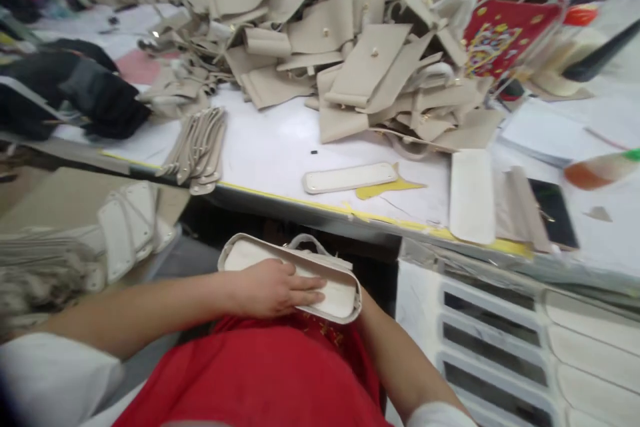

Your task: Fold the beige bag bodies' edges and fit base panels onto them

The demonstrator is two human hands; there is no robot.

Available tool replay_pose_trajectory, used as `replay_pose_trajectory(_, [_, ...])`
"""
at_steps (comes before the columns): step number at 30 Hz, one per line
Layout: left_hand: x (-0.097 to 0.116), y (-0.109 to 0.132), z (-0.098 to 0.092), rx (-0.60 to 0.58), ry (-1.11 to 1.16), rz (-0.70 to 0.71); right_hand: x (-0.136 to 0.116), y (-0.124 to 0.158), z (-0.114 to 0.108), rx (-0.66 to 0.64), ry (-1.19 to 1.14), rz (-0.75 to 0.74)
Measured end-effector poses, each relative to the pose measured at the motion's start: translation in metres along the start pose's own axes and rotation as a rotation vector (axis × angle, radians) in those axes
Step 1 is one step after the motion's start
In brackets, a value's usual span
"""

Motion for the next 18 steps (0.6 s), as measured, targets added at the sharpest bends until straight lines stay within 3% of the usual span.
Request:
replay_pose_trajectory(3, [-0.004,0.001,-0.001,-0.003,0.018,-0.023,-0.003,0.000,0.003,0.088,0.213,0.012])
replay_pose_trajectory(11, [-0.007,-0.001,-0.006,-0.007,0.026,-0.013,0.008,0.006,-0.001,0.210,0.329,0.116])
replay_pose_trajectory(18, [-0.009,-0.004,-0.007,-0.042,0.035,-0.026,0.005,0.004,0.002,0.137,0.257,0.054])
Point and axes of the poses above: each hand's wrist, its own y-axis away from the middle knuckle, its own z-axis out of the palm, x = y × z, the point moved 6 cm from there along -y, towards the middle knuckle, and after that the axes turned 5 degrees about -z, right-handed, at the moved point
